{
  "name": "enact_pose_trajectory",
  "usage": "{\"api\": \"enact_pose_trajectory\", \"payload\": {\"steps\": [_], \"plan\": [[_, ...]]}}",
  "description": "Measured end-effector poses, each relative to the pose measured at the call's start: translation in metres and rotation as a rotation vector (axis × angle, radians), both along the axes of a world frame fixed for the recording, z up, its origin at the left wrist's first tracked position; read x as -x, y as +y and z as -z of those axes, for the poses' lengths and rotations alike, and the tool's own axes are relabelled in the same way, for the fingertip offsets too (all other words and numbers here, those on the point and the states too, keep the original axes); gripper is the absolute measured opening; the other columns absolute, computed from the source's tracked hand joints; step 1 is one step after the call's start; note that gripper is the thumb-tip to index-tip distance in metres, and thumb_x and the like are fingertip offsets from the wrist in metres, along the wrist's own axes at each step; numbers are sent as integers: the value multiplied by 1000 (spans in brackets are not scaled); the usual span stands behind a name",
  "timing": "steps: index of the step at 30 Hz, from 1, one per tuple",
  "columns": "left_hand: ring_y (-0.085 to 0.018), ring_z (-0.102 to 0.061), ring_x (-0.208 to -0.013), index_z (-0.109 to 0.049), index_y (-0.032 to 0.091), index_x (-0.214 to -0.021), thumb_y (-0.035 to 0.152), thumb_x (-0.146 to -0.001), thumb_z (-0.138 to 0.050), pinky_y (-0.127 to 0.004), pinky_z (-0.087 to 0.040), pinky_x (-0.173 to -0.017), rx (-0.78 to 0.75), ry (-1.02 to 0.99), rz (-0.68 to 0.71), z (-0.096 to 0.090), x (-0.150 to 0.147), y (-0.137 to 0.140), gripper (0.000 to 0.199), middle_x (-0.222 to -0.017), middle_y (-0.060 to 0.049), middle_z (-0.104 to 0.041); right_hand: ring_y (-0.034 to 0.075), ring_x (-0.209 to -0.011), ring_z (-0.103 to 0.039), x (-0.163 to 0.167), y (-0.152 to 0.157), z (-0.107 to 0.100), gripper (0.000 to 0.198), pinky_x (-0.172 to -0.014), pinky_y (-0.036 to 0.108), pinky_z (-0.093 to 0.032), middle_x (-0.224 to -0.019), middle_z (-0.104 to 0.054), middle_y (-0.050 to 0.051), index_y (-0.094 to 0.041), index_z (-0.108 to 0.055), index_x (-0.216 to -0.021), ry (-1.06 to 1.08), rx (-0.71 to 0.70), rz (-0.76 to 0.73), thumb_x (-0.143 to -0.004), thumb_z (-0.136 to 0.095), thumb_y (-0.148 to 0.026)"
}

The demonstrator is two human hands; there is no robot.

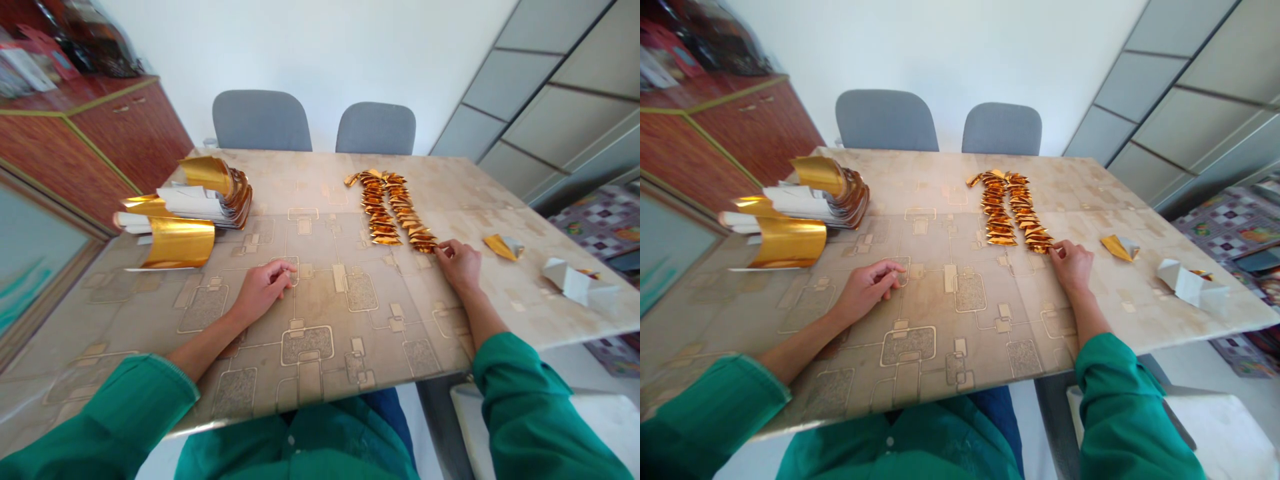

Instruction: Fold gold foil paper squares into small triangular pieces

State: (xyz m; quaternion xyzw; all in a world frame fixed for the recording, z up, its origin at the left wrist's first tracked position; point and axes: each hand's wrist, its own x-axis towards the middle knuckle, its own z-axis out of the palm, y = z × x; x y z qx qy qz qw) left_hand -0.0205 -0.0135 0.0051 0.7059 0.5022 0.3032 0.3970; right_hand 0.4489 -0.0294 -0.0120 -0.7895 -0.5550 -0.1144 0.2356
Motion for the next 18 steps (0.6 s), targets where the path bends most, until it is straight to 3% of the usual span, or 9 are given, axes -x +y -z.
{"api": "enact_pose_trajectory", "payload": {"steps": [18], "plan": [[-10, -56, -47, -68, 17, -97, 39, -84, -50, -20, -38, -45, 3, 1, 0, 1, -1, 1, 31, -66, 1, -65, 25, -79, -60, 7, 7, -9, 21, -70, 34, -36, -74, -67, 6, -20, -65, -97, -96, 107, 48, -81, -56, -29]]}}
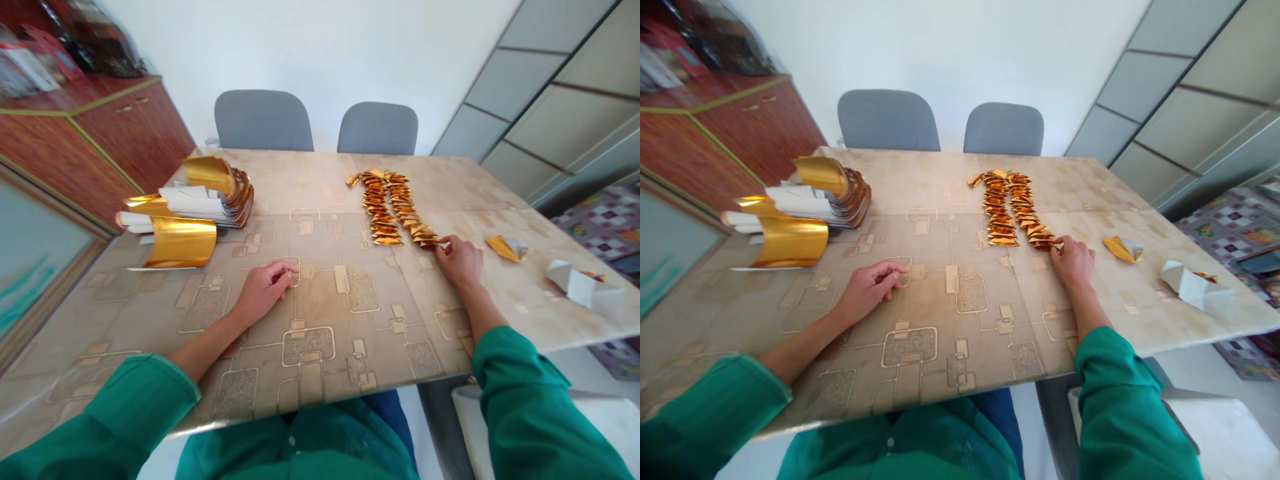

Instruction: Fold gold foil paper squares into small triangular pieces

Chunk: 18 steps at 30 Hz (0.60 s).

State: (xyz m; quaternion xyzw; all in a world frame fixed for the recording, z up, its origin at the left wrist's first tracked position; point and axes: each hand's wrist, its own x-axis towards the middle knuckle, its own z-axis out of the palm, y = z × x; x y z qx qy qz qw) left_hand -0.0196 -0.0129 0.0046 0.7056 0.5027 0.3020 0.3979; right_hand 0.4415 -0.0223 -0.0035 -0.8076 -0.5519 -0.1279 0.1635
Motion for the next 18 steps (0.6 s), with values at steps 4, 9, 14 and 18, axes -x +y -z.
{"api": "enact_pose_trajectory", "payload": {"steps": [4, 9, 14, 18], "plan": [[-10, -56, -47, -68, 17, -97, 38, -85, -50, -20, -39, -45, -7, -6, 1, 1, 0, 0, 31, -66, 1, -66, 24, -78, -60, 4, -4, -1, 22, -71, 34, -37, -73, -66, 5, -20, -64, -99, 6, -2, -12, -81, -58, -31], [-10, -56, -47, -68, 17, -97, 37, -86, -48, -19, -41, -48, -14, -12, -3, 2, -1, 0, 31, -65, 1, -66, 21, -73, -58, 10, -1, -4, 18, -69, 32, -34, -73, -65, 4, -19, -62, -97, 36, 18, 14, -84, -58, -30], [-9, -56, -46, -68, 17, -97, 35, -87, -48, -19, -41, -49, -27, -31, 7, 3, -1, -1, 28, -64, 2, -67, 21, -69, -56, 13, -4, -6, 19, -66, 33, -31, -73, -64, 4, -20, -61, -101, 38, 27, 18, -84, -56, -26], [-11, -58, -49, -68, 17, -98, 33, -88, -48, -21, -45, -51, -27, -49, 12, 6, -2, -3, 28, -66, 1, -67, 26, -68, -56, 14, -14, -6, 27, -65, 38, -33, -70, -62, 7, -22, -61, -102, 96, -81, 8, -76, -53, -24]]}}
